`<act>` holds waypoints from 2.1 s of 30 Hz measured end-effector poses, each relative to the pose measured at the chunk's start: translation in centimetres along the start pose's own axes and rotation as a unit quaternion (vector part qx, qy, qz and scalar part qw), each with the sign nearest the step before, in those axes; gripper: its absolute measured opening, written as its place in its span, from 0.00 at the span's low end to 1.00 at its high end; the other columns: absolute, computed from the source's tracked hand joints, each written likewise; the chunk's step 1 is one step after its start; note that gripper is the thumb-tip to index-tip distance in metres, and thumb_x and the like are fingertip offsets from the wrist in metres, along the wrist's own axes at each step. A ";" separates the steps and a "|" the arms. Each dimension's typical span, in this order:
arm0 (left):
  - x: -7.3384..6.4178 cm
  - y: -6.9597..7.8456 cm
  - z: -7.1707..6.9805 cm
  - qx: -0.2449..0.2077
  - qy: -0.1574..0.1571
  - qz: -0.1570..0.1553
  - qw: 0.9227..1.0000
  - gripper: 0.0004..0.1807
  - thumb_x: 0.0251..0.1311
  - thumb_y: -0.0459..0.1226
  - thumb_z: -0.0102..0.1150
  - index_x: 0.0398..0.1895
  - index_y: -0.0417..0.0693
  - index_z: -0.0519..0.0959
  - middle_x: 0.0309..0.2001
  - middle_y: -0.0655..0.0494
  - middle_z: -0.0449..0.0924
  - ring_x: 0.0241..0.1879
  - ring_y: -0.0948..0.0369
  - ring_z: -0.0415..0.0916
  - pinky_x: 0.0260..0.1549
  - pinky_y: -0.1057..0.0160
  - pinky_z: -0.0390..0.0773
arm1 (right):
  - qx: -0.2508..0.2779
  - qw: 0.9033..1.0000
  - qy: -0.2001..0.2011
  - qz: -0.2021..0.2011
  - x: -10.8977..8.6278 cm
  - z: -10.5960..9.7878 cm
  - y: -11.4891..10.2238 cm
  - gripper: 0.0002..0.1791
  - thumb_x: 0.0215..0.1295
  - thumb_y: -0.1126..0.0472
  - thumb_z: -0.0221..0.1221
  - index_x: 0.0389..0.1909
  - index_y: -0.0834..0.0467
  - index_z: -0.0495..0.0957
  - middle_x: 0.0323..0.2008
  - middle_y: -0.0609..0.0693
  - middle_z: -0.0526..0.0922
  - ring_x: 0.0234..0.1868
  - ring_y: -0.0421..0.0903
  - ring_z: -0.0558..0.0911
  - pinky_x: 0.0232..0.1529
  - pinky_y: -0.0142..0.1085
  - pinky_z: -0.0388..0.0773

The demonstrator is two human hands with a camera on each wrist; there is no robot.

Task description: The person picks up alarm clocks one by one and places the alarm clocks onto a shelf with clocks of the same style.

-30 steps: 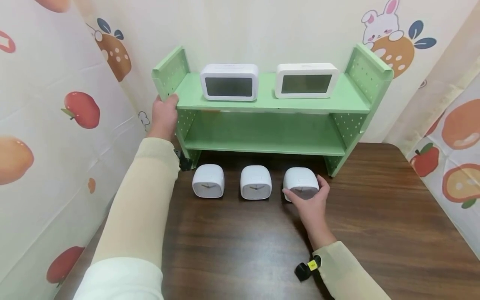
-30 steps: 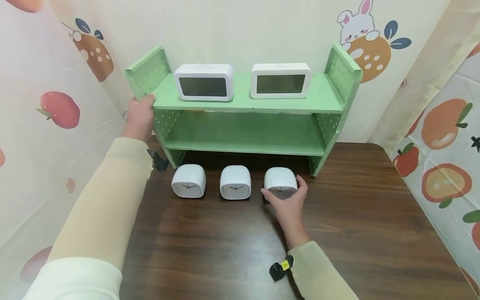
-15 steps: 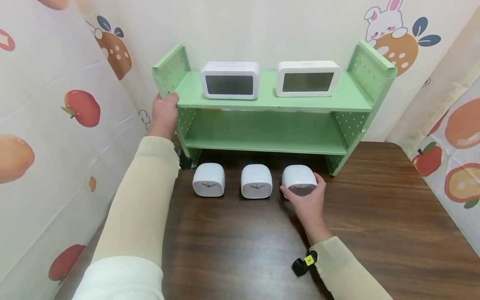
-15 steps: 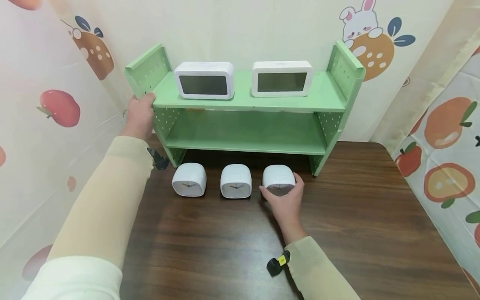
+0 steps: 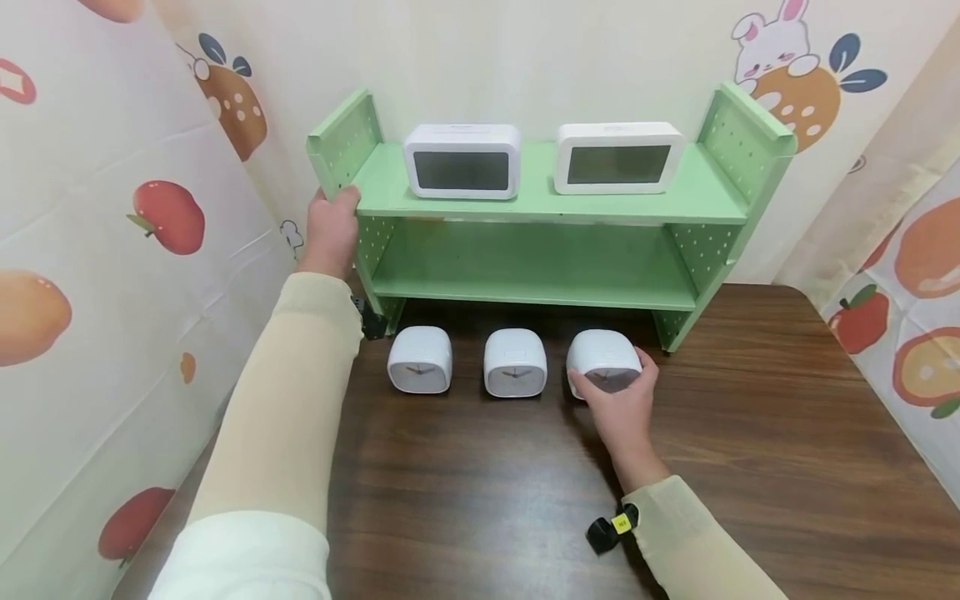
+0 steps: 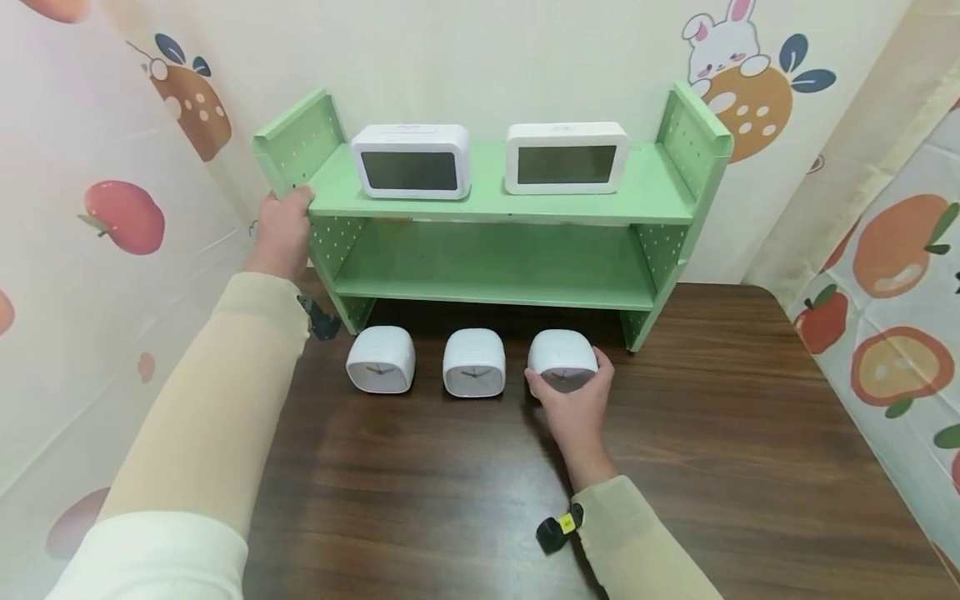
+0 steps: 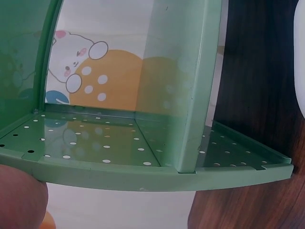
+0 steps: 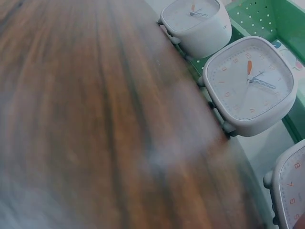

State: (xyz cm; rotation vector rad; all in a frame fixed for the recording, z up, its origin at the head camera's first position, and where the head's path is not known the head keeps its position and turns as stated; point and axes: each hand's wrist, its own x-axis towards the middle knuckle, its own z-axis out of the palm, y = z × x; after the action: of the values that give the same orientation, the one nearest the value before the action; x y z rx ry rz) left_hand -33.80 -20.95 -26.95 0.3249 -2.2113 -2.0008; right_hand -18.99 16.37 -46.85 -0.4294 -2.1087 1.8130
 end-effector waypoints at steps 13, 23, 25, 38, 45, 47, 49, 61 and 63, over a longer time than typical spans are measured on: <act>-0.2 0.4 0.1 0.013 0.004 -0.001 1.000 0.27 0.79 0.53 0.41 0.78 0.66 0.60 0.73 0.60 0.64 0.71 0.58 0.59 0.73 0.44 0.54 | 0.012 1.000 0.028 -0.004 1.7 -2.3 -2.5 0.61 0.50 0.54 0.80 0.77 0.51 0.49 0.71 0.57 0.59 0.68 0.51 0.63 0.66 0.49 0.63; -0.3 0.2 0.1 0.008 0.003 -0.004 1.000 0.27 0.79 0.53 0.42 0.78 0.66 0.61 0.73 0.60 0.65 0.71 0.59 0.60 0.73 0.45 0.54 | 0.001 0.999 0.021 -0.050 2.6 -3.2 -5.4 0.59 0.50 0.55 0.80 0.76 0.49 0.50 0.71 0.52 0.60 0.67 0.47 0.63 0.64 0.45 0.65; -0.3 0.2 0.1 0.009 0.003 -0.002 1.000 0.27 0.79 0.53 0.41 0.78 0.65 0.61 0.73 0.59 0.65 0.71 0.59 0.59 0.73 0.45 0.54 | 0.005 0.998 0.021 -0.052 2.6 -3.3 -6.2 0.59 0.51 0.54 0.79 0.76 0.48 0.50 0.71 0.51 0.60 0.67 0.46 0.62 0.63 0.44 0.65; -0.1 0.1 0.2 0.002 0.000 0.001 1.000 0.28 0.79 0.53 0.41 0.79 0.64 0.61 0.73 0.60 0.65 0.71 0.60 0.59 0.74 0.46 0.52 | 0.038 0.998 0.032 -0.045 4.3 -3.4 -10.6 0.58 0.50 0.53 0.80 0.75 0.42 0.51 0.71 0.47 0.59 0.67 0.44 0.60 0.63 0.42 0.68; -0.2 0.0 0.0 0.001 0.002 0.002 1.000 0.27 0.79 0.53 0.42 0.78 0.65 0.61 0.72 0.60 0.66 0.71 0.59 0.60 0.73 0.46 0.54 | 0.026 0.999 0.022 -0.034 5.8 -3.0 -12.1 0.58 0.51 0.50 0.79 0.75 0.40 0.49 0.71 0.47 0.58 0.67 0.43 0.60 0.62 0.41 0.71; -0.2 0.1 0.0 0.004 -0.001 0.000 1.000 0.28 0.79 0.53 0.42 0.79 0.65 0.60 0.73 0.60 0.65 0.71 0.59 0.59 0.74 0.45 0.54 | 0.028 0.999 0.022 -0.036 6.2 -2.9 -12.4 0.58 0.51 0.50 0.79 0.75 0.41 0.49 0.71 0.47 0.59 0.67 0.43 0.60 0.62 0.40 0.72; -0.2 0.1 0.0 0.003 -0.004 -0.003 1.000 0.28 0.79 0.54 0.42 0.79 0.66 0.60 0.73 0.61 0.65 0.71 0.59 0.60 0.74 0.44 0.54 | 0.034 0.999 0.019 -0.036 6.5 -2.8 -12.5 0.58 0.51 0.51 0.79 0.75 0.41 0.49 0.71 0.48 0.58 0.66 0.43 0.60 0.62 0.40 0.72; 0.1 0.0 0.0 -0.004 -0.002 0.001 1.000 0.27 0.79 0.52 0.42 0.78 0.65 0.61 0.72 0.60 0.66 0.70 0.59 0.61 0.73 0.44 0.55 | -0.001 1.000 0.000 -0.014 8.6 -1.9 -11.9 0.63 0.52 0.44 0.78 0.78 0.43 0.43 0.73 0.50 0.56 0.67 0.45 0.61 0.64 0.37 0.70; 0.2 0.0 -0.1 -0.004 0.001 0.004 1.000 0.27 0.79 0.52 0.43 0.78 0.64 0.61 0.72 0.60 0.66 0.70 0.59 0.62 0.74 0.46 0.55 | -0.002 1.000 -0.003 -0.017 9.1 -1.6 -11.6 0.63 0.51 0.44 0.78 0.78 0.43 0.43 0.72 0.50 0.57 0.67 0.44 0.62 0.64 0.37 0.70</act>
State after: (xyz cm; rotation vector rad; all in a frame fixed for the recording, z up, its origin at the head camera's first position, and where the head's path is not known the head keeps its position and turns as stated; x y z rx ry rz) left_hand -33.97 -21.05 -26.92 0.3174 -2.2002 -2.0037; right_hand -26.65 19.99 -34.75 -0.3882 -2.1119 1.7938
